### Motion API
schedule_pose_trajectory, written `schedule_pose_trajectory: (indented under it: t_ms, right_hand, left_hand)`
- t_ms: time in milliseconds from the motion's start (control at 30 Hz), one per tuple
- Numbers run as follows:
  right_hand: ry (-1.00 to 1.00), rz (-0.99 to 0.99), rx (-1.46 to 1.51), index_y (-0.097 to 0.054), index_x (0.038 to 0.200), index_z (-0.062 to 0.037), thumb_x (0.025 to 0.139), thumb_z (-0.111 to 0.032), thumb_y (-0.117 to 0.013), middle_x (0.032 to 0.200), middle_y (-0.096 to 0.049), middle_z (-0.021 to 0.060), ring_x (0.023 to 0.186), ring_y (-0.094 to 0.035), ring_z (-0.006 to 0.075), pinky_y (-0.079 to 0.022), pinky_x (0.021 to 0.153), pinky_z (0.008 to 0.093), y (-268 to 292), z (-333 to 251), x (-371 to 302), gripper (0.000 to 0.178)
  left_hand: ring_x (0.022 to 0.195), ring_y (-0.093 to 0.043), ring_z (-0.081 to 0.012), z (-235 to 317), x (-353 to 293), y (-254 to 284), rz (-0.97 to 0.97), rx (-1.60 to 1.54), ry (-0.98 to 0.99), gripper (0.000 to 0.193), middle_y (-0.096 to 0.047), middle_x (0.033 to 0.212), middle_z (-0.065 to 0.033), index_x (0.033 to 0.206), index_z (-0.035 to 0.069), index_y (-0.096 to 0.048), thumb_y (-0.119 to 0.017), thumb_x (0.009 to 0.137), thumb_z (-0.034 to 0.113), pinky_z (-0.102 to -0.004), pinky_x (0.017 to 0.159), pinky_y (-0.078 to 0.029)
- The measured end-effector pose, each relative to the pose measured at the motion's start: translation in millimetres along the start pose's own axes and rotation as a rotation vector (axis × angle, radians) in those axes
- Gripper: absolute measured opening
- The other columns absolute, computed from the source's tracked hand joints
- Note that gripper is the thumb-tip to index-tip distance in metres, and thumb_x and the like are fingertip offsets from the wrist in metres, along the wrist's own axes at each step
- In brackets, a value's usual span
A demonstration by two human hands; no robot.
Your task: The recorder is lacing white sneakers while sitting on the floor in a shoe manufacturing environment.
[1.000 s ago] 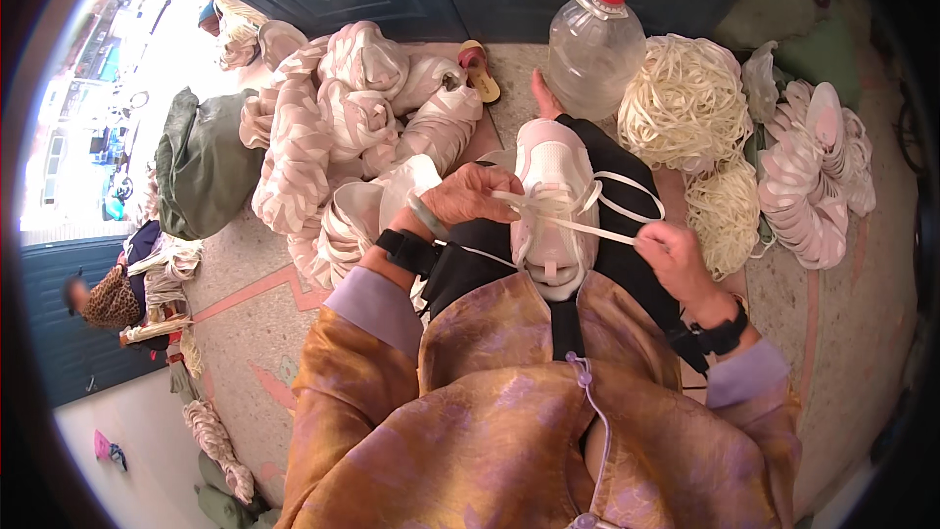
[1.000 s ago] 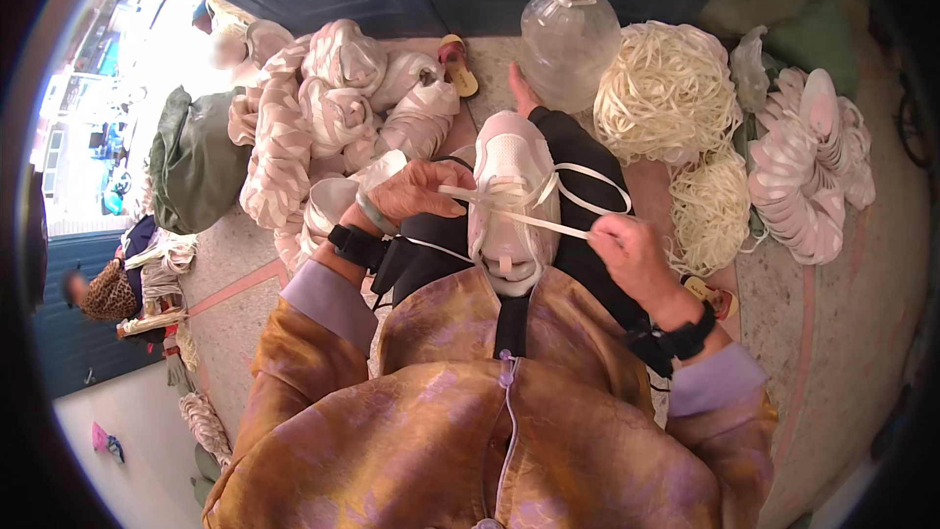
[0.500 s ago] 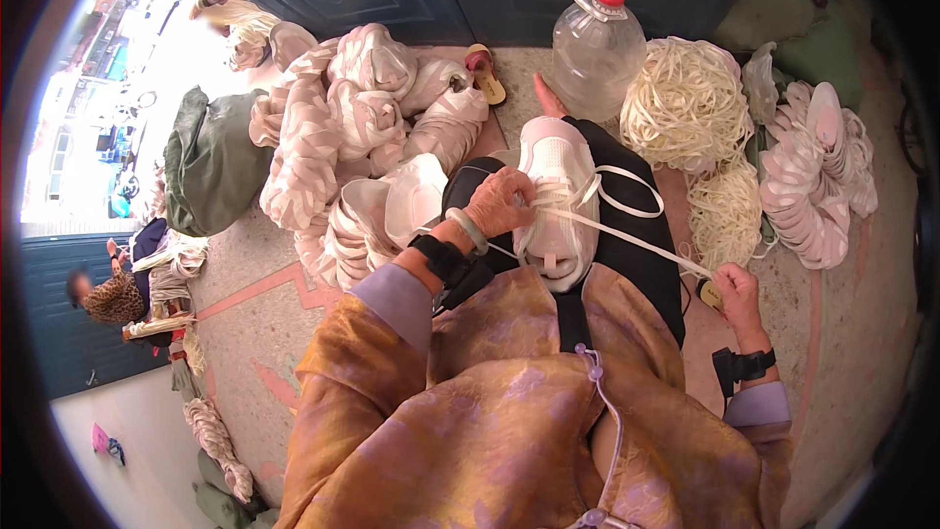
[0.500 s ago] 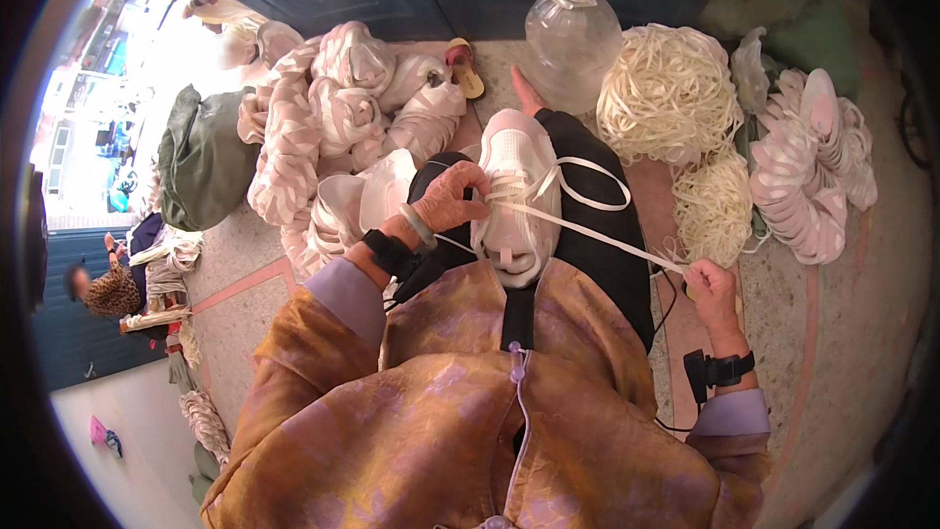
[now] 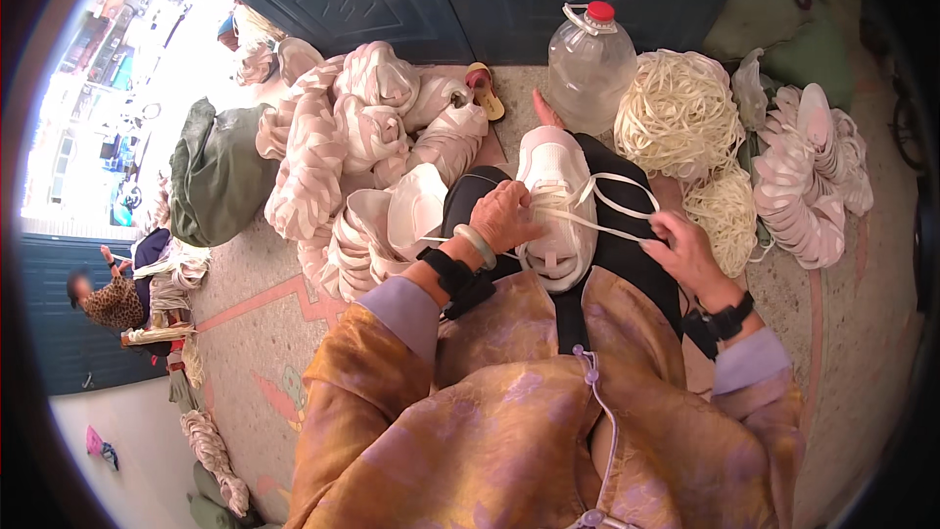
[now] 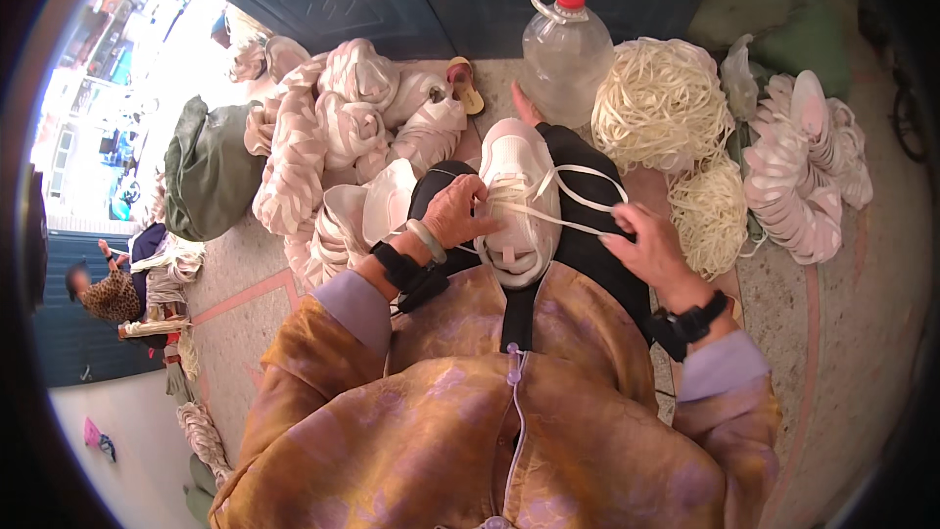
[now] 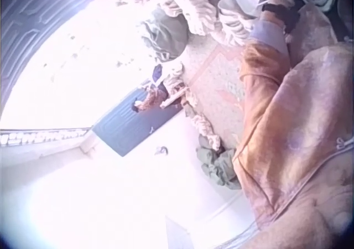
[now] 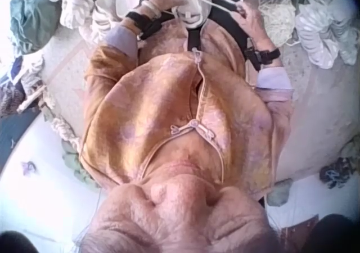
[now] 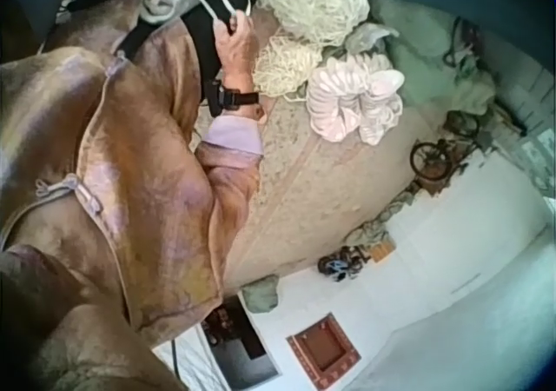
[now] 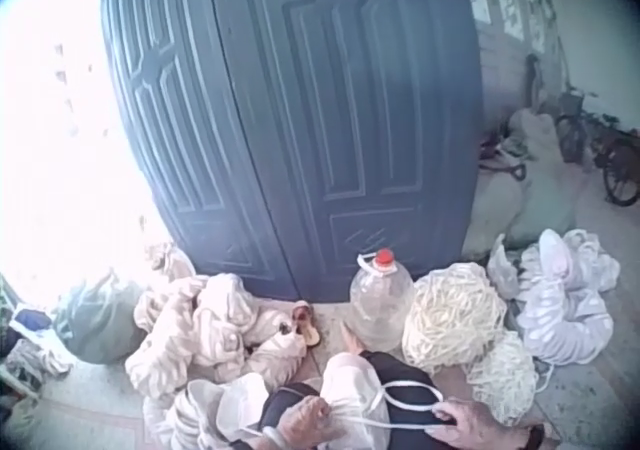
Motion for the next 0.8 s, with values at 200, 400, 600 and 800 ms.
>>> schedule_pose_trajectory:
  t_ms: [200, 400, 600, 800]
  right_hand:
    - [0.188, 0.007, -0.168, -0.051, 0.097, -0.0029, 0.067, -0.03, -0.07, 0.089, -0.06, 0.0146, 0.08, -0.06, 0.0306, -0.048, 0.066, 0.0395, -58, -54, 48, 0.045]
    - [0.083, 0.024, -0.189, -0.05, 0.095, -0.0029, 0.069, -0.023, -0.059, 0.088, -0.059, 0.0166, 0.077, -0.06, 0.0353, -0.049, 0.066, 0.0432, -67, -44, 51, 0.034]
    - [0.064, 0.102, -0.163, -0.05, 0.093, -0.0015, 0.069, -0.022, -0.058, 0.086, -0.059, 0.0183, 0.076, -0.059, 0.0369, -0.049, 0.066, 0.0439, -70, -19, 60, 0.032]
    - [0.006, 0.075, -0.126, -0.05, 0.093, -0.0013, 0.069, -0.021, -0.059, 0.087, -0.059, 0.0196, 0.075, -0.059, 0.0373, -0.049, 0.066, 0.044, -66, -23, 55, 0.032]
  left_hand:
    - [0.069, -0.055, -0.0255, 4, 1, -5, 0.102, 0.038, -0.055, 0.039, -0.05, 0.078, -0.0092, 0.083, 0.006, -0.048, -0.074, 0.062, 0.026, -0.0335, 0.066, -0.045]
    - [0.077, -0.056, -0.0307, 2, 4, 5, 0.103, 0.028, -0.045, 0.028, -0.053, 0.08, -0.0127, 0.08, 0.004, -0.047, -0.065, 0.063, 0.018, -0.0375, 0.068, -0.045]
    - [0.078, -0.056, -0.0331, 12, 12, -6, 0.11, 0.065, 0.018, 0.021, -0.055, 0.08, -0.014, 0.08, 0.004, -0.049, -0.061, 0.065, 0.014, -0.0393, 0.069, -0.045]
    - [0.079, -0.058, -0.0319, 32, 4, -3, 0.275, 0.189, -0.215, 0.019, -0.058, 0.083, -0.0119, 0.081, 0.006, -0.054, -0.064, 0.067, 0.014, -0.0388, 0.07, -0.046]
Point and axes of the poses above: each hand's wrist, its own x-axis towards the middle knuckle, its own y-axis out of the back of the hand, z = x × y, the point moved 2 cm from there along x, towards the middle knuckle
